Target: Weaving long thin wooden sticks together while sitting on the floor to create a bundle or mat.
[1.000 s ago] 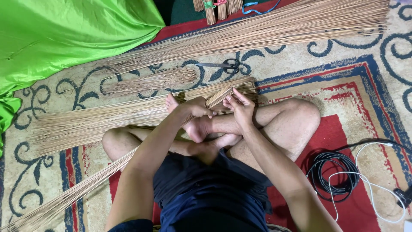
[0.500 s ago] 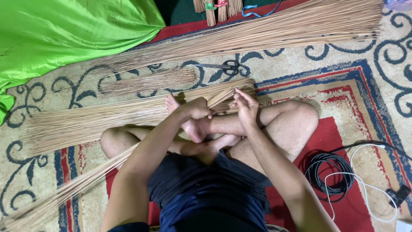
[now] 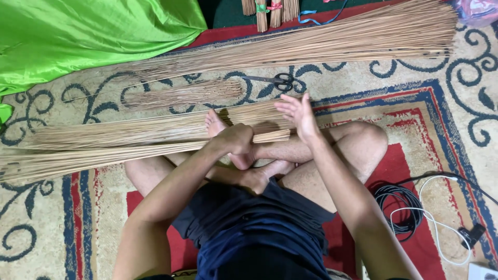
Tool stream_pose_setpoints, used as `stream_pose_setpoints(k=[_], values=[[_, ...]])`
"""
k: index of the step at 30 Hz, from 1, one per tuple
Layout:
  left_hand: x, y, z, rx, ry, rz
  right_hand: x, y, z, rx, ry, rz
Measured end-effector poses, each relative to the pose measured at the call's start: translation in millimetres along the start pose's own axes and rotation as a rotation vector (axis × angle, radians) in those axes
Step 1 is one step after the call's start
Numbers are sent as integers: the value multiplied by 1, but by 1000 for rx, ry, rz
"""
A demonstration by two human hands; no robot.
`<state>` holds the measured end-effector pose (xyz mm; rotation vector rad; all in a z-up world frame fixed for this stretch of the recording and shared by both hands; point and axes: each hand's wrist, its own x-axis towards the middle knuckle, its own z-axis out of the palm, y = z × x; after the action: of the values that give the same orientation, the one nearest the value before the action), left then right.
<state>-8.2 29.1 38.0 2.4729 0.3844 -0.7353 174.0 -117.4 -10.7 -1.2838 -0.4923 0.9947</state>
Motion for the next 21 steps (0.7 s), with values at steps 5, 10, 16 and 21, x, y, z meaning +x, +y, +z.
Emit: stream_pose_setpoints(k=[5,10,16,21], values=[[-6,-22,11,-48,10,-71,-8,-20,-7,104,104,-49],[-55,37,-25,147,71,-147,-3,17,17,72,-121,97],[4,-24,23,-6,48,-66,-3,-9,-5,42,14,-17],[24,-38,41,17,93,-88,2,28,23,-40,-113,47]])
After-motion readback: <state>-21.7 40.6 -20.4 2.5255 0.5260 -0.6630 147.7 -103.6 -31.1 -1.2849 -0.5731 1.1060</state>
